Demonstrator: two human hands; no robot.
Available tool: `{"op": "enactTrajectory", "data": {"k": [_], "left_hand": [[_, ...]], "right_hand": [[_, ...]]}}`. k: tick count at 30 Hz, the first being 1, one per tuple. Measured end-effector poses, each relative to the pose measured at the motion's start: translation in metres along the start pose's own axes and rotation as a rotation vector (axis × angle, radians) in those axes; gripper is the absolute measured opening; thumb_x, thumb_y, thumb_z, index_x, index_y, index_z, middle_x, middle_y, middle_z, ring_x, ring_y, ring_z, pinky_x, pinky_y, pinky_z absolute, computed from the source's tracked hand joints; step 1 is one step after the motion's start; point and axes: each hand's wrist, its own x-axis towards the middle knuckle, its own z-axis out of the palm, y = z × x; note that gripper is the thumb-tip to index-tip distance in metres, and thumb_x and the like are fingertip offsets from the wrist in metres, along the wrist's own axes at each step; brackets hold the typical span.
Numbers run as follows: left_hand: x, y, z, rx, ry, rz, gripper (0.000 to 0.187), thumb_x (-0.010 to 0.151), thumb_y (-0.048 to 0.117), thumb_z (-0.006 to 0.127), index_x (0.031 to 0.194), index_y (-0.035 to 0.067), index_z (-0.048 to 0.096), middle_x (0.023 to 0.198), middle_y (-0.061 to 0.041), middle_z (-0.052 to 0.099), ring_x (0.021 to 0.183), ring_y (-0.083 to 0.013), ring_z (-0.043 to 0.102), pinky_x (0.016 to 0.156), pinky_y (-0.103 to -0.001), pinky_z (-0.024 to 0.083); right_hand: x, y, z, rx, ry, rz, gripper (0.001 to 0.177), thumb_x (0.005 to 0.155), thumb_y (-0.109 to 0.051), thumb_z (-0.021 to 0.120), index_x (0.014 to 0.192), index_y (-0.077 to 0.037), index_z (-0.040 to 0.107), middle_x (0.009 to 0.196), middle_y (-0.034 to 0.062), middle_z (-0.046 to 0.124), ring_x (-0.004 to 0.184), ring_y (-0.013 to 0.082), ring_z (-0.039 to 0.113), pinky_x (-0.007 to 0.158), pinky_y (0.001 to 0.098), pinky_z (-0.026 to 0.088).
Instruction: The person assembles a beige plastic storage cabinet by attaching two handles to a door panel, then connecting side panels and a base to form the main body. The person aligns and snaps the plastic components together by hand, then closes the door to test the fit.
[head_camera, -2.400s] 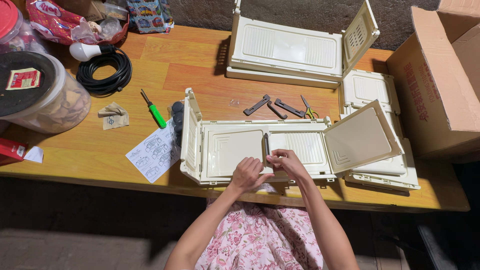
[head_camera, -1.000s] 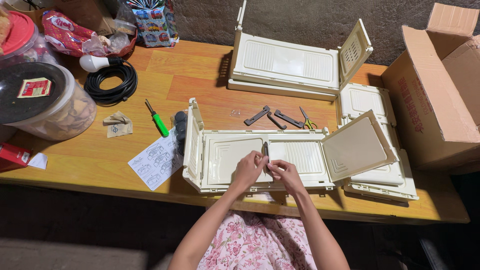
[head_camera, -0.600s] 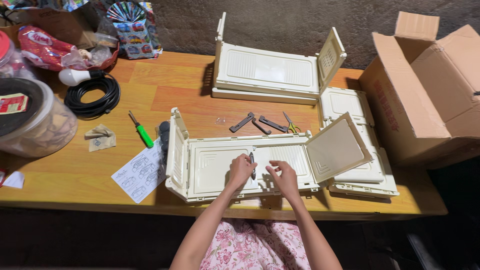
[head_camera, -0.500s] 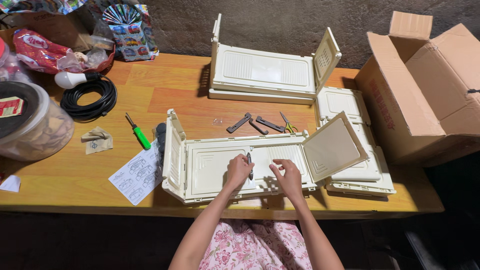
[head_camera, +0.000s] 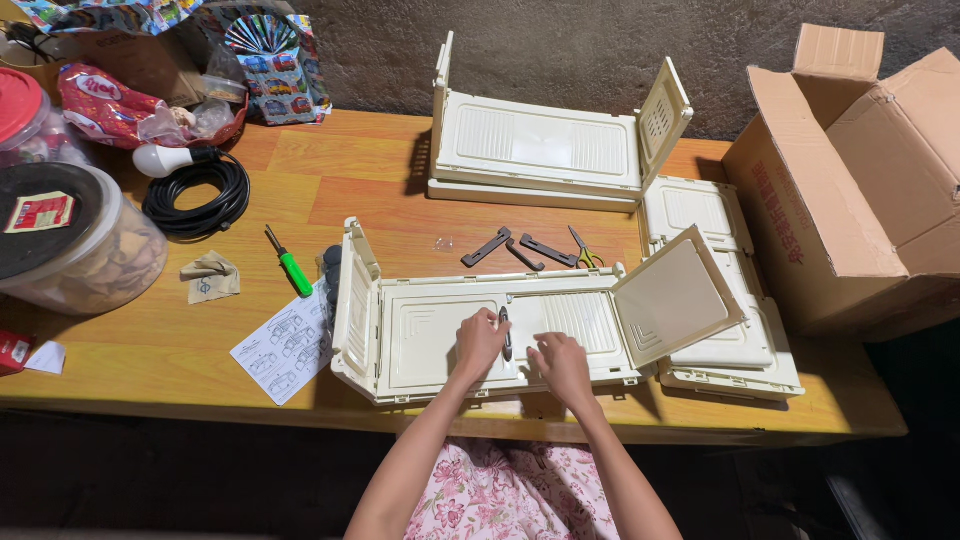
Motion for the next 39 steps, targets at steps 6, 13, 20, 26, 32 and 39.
{"op": "enactTrajectory", "data": {"k": [6, 13, 20, 26, 32, 39], "left_hand": [[0.006, 0.056, -0.007, -0.043, 0.061, 0.156, 0.026, 0.091, 0.031, 0.07, 0.099, 0.006, 0.072, 0.092, -0.01, 0.072, 0.087, -0.0276, 0.071, 0.077, -0.044, 0.054], [0.007, 0.141, 0.037, -0.103, -0.079, 0.419, 0.025, 0.094, 0.031, 0.067, 0.096, 0.008, 0.075, 0.097, -0.01, 0.073, 0.099, -0.031, 0.066, 0.087, -0.043, 0.052], [0.013, 0.173, 0.049, -0.181, -0.107, 0.524, 0.028, 0.093, 0.031, 0.066, 0.104, 0.007, 0.076, 0.105, -0.014, 0.075, 0.104, -0.0324, 0.067, 0.092, -0.045, 0.051], [0.044, 0.154, 0.03, -0.392, -0.052, 0.348, 0.036, 0.099, 0.035, 0.061, 0.112, 0.004, 0.076, 0.105, -0.013, 0.078, 0.094, -0.0234, 0.073, 0.083, -0.038, 0.057], [0.066, 0.079, -0.002, -0.534, -0.152, 0.075, 0.035, 0.095, 0.028, 0.067, 0.116, 0.001, 0.074, 0.093, -0.009, 0.078, 0.065, -0.0156, 0.074, 0.06, -0.029, 0.058], [0.064, 0.002, 0.009, -0.254, -0.167, 0.069, 0.038, 0.084, 0.021, 0.078, 0.114, 0.0, 0.075, 0.085, -0.01, 0.078, 0.07, -0.0166, 0.076, 0.068, -0.031, 0.059]], "right_hand": [[0.005, -0.005, -0.062, -0.412, 0.492, -0.051, 0.032, 0.091, -0.028, 0.075, 0.119, -0.012, 0.073, 0.137, 0.0104, 0.062, 0.135, 0.0339, 0.05, 0.113, 0.0548, 0.032], [0.013, 0.025, -0.163, -0.688, 0.795, 0.171, 0.043, 0.087, -0.016, 0.079, 0.129, -0.015, 0.072, 0.16, 0.0209, 0.048, 0.152, 0.0458, 0.035, 0.123, 0.065, 0.012], [0.011, 0.057, -0.173, -0.479, 0.738, 0.224, 0.038, 0.099, -0.003, 0.068, 0.137, -0.005, 0.067, 0.123, 0.0114, 0.074, 0.106, 0.0226, 0.069, 0.107, 0.0444, 0.041], [-0.004, 0.001, -0.138, -0.314, 0.633, 0.02, 0.023, 0.099, -0.008, 0.068, 0.122, -0.01, 0.071, 0.105, 0.0074, 0.077, 0.089, 0.0176, 0.071, 0.081, 0.0366, 0.051], [-0.019, -0.064, -0.074, -0.266, 0.493, -0.212, 0.034, 0.084, -0.013, 0.073, 0.118, -0.008, 0.07, 0.106, 0.0108, 0.071, 0.085, 0.0261, 0.066, 0.075, 0.0396, 0.051], [-0.026, -0.063, -0.011, -0.243, 0.372, -0.285, 0.041, 0.078, -0.011, 0.071, 0.119, -0.007, 0.068, 0.107, 0.0098, 0.066, 0.09, 0.0266, 0.062, 0.075, 0.0408, 0.048]]}}
